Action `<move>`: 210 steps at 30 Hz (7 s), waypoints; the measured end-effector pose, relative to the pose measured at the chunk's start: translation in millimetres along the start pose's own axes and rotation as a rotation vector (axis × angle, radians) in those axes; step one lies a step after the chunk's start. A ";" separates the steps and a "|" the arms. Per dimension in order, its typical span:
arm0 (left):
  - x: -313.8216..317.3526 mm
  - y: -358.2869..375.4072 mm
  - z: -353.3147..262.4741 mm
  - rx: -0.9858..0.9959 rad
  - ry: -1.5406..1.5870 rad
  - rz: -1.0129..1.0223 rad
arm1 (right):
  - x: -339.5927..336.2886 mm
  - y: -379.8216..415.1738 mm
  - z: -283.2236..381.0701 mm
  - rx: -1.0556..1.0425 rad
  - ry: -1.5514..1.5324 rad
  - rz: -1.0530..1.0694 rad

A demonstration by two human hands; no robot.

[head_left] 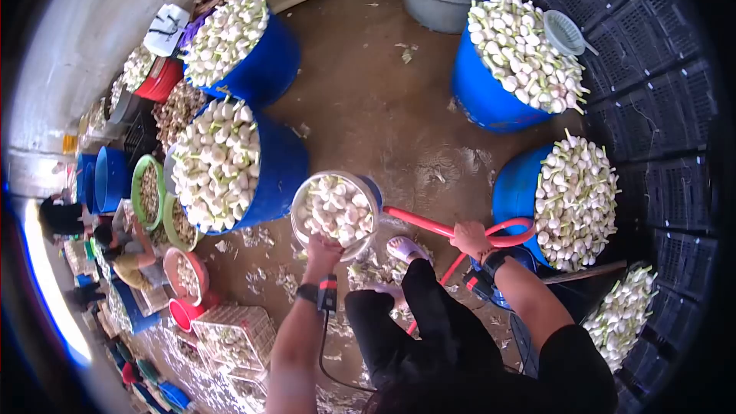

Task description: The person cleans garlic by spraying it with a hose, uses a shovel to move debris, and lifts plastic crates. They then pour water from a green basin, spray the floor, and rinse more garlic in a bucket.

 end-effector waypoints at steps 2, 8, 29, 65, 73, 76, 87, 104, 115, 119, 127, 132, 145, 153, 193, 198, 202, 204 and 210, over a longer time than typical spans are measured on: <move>43.9 -18.3 -11.4 0.019 -0.048 0.024 | 3.6 3.8 -7.2 0.036 -0.052 -0.057; 118.3 -132.8 -21.4 -0.035 -0.346 0.328 | -18.3 9.3 5.6 0.245 -0.098 -0.073; 58.2 -153.8 -66.2 0.696 -2.311 0.936 | -147.5 -143.9 118.4 0.242 -0.171 0.155; -18.7 -43.0 12.6 0.267 -0.159 -0.100 | -153.0 -209.8 88.8 0.179 -0.111 0.307; -90.2 -18.0 56.6 0.214 -0.055 -0.284 | -158.7 -206.1 122.9 0.168 -0.168 0.431; -94.0 0.8 72.1 0.227 0.022 -0.333 | -153.9 -209.2 104.5 0.130 -0.127 0.429; -67.6 127.1 177.3 0.322 0.351 -0.617 | -151.3 -246.7 109.5 0.113 -0.264 0.642; 66.2 281.2 466.7 0.022 0.648 -1.106 | -134.6 -289.4 135.3 -0.134 0.163 0.702; 73.1 287.9 474.0 0.144 0.781 -1.154 | -134.7 -286.9 138.0 -0.408 0.383 0.556; 61.3 309.7 494.7 0.079 0.887 -1.244 | -133.3 -304.8 133.4 -0.490 0.429 0.522; 60.8 312.4 485.0 0.088 0.793 -1.234 | -136.2 -271.8 125.6 -0.375 0.196 0.543; 65.2 303.3 463.0 0.109 0.757 -1.179 | -135.6 -273.2 121.1 -0.447 0.148 0.570; 84.0 319.5 474.1 0.116 0.707 -1.231 | -146.4 -274.7 102.4 -0.137 0.153 0.653; 78.0 325.8 466.9 0.100 0.628 -1.222 | -141.0 -271.9 89.9 -0.187 0.170 0.682; -43.7 329.5 752.8 -0.718 -0.021 -0.897 | -110.3 -194.8 119.5 -0.437 0.687 0.214; -5.7 291.7 836.7 -0.712 -0.091 -0.663 | -111.6 -203.1 124.1 -0.128 0.417 0.307; 40.5 264.1 898.4 -0.661 -0.028 -0.653 | -120.3 -215.3 115.5 -0.019 0.284 0.316; 1.2 278.4 790.6 -0.786 -0.288 -0.446 | -119.5 -218.5 113.9 -0.007 0.253 0.285; -8.3 253.0 830.5 -0.742 -0.180 -0.660 | -115.1 -238.3 109.2 0.069 0.268 0.309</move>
Point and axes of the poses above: each hand's wrist, its own y-axis away from the middle knuckle, its own x-axis out of the palm, z = x × y, the point moved 5 cm from there along -y, towards the middle knuckle, and after that the axes turned 11 degrees about x, right-handed, at the moved point
